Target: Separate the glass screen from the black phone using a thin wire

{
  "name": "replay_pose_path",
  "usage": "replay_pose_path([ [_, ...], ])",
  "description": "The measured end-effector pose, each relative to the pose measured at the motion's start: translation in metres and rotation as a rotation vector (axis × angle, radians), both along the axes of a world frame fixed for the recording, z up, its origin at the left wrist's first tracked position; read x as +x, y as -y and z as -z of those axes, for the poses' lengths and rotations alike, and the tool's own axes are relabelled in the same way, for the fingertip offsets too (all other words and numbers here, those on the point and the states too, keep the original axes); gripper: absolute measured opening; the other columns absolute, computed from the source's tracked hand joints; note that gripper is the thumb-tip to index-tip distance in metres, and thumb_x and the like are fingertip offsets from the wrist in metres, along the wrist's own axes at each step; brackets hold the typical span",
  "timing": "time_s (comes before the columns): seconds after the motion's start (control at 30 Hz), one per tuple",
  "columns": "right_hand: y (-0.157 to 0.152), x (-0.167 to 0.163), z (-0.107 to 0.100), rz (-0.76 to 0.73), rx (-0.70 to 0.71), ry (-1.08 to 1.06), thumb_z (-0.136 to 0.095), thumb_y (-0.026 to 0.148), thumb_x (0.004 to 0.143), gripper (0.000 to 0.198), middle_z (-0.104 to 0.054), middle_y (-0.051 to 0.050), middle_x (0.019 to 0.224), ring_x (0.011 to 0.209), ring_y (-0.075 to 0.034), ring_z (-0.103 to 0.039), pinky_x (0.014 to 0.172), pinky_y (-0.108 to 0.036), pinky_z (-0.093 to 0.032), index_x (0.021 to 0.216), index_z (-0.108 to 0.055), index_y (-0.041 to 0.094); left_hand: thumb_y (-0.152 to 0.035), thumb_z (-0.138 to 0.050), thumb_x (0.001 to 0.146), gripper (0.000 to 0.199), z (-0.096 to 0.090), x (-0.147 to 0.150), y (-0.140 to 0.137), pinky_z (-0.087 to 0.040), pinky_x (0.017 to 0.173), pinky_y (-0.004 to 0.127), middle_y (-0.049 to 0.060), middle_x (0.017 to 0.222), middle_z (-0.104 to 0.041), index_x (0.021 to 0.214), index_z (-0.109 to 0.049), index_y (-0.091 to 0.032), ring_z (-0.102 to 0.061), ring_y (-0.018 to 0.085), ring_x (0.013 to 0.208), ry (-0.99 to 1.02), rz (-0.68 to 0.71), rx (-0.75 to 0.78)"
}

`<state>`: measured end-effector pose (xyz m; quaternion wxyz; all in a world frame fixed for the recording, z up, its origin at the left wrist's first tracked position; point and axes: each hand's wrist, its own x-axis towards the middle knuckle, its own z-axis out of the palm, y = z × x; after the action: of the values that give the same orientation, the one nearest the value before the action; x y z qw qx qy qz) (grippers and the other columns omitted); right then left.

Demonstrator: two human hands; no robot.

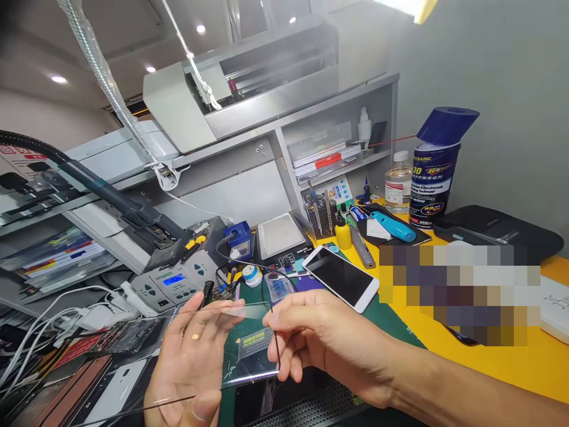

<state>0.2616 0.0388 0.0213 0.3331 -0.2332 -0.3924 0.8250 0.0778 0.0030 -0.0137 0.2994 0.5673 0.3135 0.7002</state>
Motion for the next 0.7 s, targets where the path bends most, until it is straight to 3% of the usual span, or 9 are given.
replay_pose_path([
  [0.33, -0.001, 0.0, 0.004, -0.007, 0.076, 0.019, -0.067, 0.027, 0.087, 0.017, -0.068, -0.004, 0.069, 0.057, -0.011, -0.061, 0.056, -0.021, -0.044, 0.081, -0.064, 0.012, -0.053, -0.08, 0.07, 0.084, 0.003, -0.002, 0.002, -0.047, 0.098, 0.043, 0.013, 0.119, -0.064, 0.142, -0.047, -0.023, -0.061, 0.031, 0.112, 0.036, -0.012, -0.016],
  [0.47, -0.003, -0.001, 0.004, 0.044, 0.131, 0.121, -0.067, 0.035, 0.089, 0.023, -0.066, -0.004, 0.069, 0.058, -0.011, -0.06, 0.055, -0.023, -0.042, 0.085, -0.065, 0.012, -0.047, -0.08, 0.071, 0.082, 0.005, -0.008, 0.001, -0.049, 0.096, 0.044, 0.013, 0.121, -0.063, 0.142, -0.048, -0.024, -0.063, 0.031, 0.111, 0.001, 0.028, 0.013],
  [0.57, -0.003, 0.004, 0.005, 0.168, 0.291, 0.161, -0.07, 0.037, 0.086, 0.029, -0.069, -0.007, 0.087, 0.077, -0.017, -0.065, 0.064, -0.028, -0.048, 0.103, -0.069, 0.014, -0.045, -0.08, 0.07, 0.081, 0.003, -0.007, 0.002, -0.049, 0.097, 0.043, 0.012, 0.121, -0.063, 0.142, -0.048, -0.024, -0.062, 0.03, 0.111, 0.026, 0.007, 0.018],
  [0.63, 0.0, 0.01, 0.005, 0.185, 0.454, 0.207, -0.074, 0.036, 0.083, 0.05, -0.067, -0.01, 0.114, 0.1, -0.023, -0.064, 0.081, -0.034, -0.052, 0.128, -0.063, 0.02, -0.048, -0.078, 0.071, 0.081, 0.0, -0.004, 0.005, -0.048, 0.098, 0.041, 0.011, 0.121, -0.061, 0.142, -0.047, -0.023, -0.06, 0.028, 0.11, 0.047, -0.032, -0.005],
  [0.7, 0.004, 0.017, 0.003, 0.116, 0.64, 0.336, -0.079, 0.037, 0.078, 0.077, -0.055, -0.011, 0.142, 0.119, -0.029, -0.058, 0.098, -0.043, -0.05, 0.147, -0.048, 0.028, -0.05, -0.077, 0.072, 0.082, -0.002, -0.002, 0.007, -0.046, 0.099, 0.04, 0.011, 0.121, -0.06, 0.142, -0.045, -0.023, -0.059, 0.027, 0.109, 0.038, -0.041, -0.033],
])
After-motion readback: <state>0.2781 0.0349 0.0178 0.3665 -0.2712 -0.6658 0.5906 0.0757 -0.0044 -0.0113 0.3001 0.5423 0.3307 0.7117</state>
